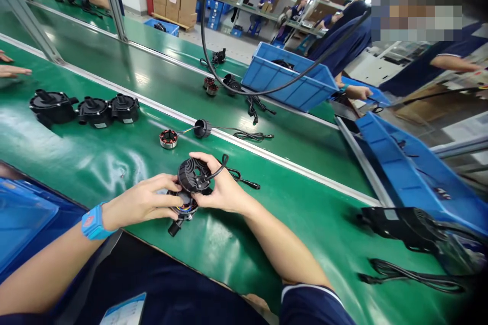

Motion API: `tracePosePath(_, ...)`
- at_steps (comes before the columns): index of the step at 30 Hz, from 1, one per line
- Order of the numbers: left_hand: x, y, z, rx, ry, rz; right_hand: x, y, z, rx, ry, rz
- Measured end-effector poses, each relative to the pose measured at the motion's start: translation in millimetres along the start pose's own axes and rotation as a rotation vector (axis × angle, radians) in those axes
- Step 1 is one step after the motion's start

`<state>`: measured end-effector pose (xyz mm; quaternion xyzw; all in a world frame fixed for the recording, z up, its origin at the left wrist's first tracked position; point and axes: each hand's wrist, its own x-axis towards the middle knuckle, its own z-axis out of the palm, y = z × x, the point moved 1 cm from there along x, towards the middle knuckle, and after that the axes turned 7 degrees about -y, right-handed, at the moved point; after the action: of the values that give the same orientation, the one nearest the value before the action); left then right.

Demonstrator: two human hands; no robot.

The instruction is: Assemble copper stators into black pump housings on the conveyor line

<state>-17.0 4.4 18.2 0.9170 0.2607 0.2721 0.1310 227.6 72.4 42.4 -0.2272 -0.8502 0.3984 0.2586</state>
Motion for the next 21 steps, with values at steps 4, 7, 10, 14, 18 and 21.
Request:
tracePosePath(4,4.9,6.1,-5.0,0.020,-0.048,0.026,-2.8,-6.4,16.5,0.132,0.060,0.085)
tracePosePath(7,6.4,8.4,-7.7,0.097,-0.005,0.060,-4.6,-5.9,19.3,0.188,0.055,0.080)
tracePosePath(10,5.7,8.1,-9.4,0.140,-0.005,0.104,-5.5,-2.1,12.1,0.146,0.004,0.040)
tracePosePath(14,7.3,6.6,-17.2,0.085,-0.095,0.069,1.6,2.6,2.4,0.025,-0.146,-0.132)
tracePosePath(18,10.3,3.7,-30.2,0.024,-0.184,0.041,10.4,5.2,4.5,0.099,-0.316,-0.161)
tracePosePath(21,8.9,1.0,-34.5,0.069,-0.176,0.045,10.4,4.0,7.4,0.217,-0.307,-0.090)
